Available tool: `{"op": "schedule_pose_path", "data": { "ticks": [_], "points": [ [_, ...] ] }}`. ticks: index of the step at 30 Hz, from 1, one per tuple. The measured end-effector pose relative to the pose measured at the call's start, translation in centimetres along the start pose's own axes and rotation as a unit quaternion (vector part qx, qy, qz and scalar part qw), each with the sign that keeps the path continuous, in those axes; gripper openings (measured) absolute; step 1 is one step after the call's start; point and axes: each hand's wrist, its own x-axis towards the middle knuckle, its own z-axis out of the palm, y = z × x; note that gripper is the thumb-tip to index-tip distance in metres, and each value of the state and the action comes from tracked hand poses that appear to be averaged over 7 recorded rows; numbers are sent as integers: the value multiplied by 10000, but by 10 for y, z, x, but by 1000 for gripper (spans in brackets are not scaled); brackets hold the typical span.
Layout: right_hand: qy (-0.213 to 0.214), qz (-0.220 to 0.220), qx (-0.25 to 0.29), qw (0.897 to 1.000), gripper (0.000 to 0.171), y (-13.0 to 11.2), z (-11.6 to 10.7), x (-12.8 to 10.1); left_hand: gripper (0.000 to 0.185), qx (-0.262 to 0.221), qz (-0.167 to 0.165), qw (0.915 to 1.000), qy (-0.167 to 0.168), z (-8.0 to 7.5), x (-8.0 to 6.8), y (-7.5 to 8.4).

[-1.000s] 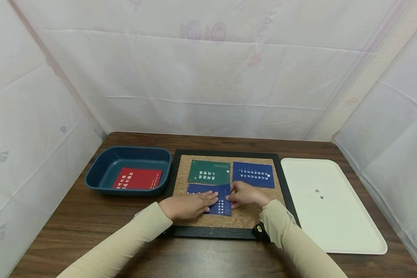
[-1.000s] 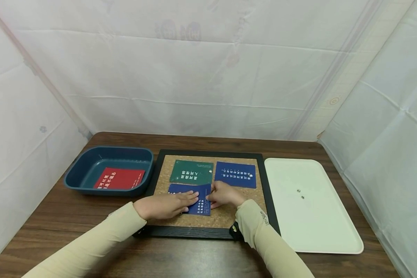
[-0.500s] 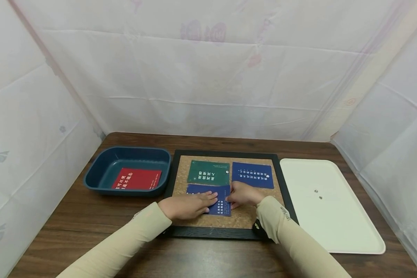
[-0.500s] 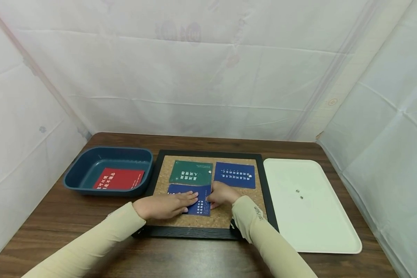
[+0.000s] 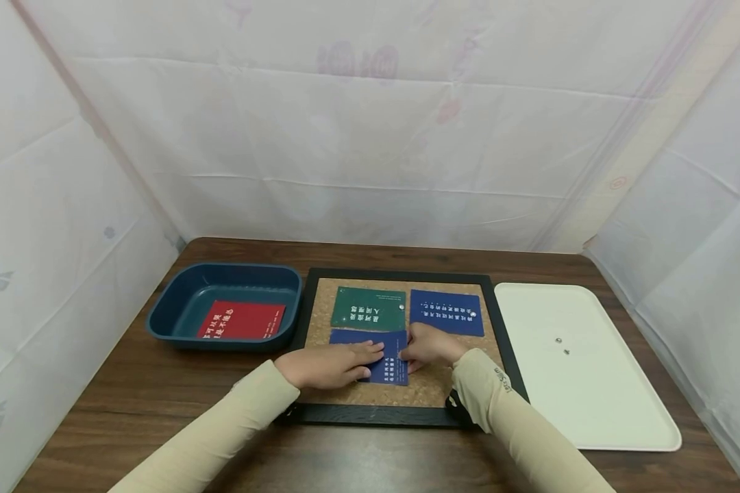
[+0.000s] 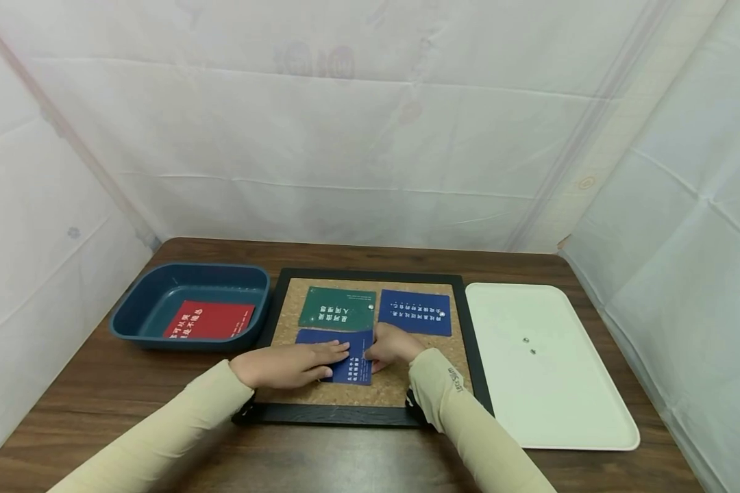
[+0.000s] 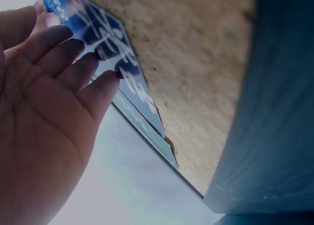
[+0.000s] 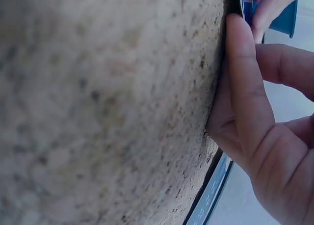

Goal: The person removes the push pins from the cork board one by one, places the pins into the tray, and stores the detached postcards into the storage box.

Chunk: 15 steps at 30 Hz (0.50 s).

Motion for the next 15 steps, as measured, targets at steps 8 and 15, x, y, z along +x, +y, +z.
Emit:
{"op": "schedule_pose_path", "data": {
  "ticks": [8, 15],
  "points": [
    [81, 43, 26, 10000, 12, 1, 1, 1, 49, -505, -1, 9968, 622, -20, -11, -9],
    [77, 62, -109, 9999, 14, 2, -1, 0, 53, -926, -97, 9855, 1416, -43, -30, -26]
  ]
}}
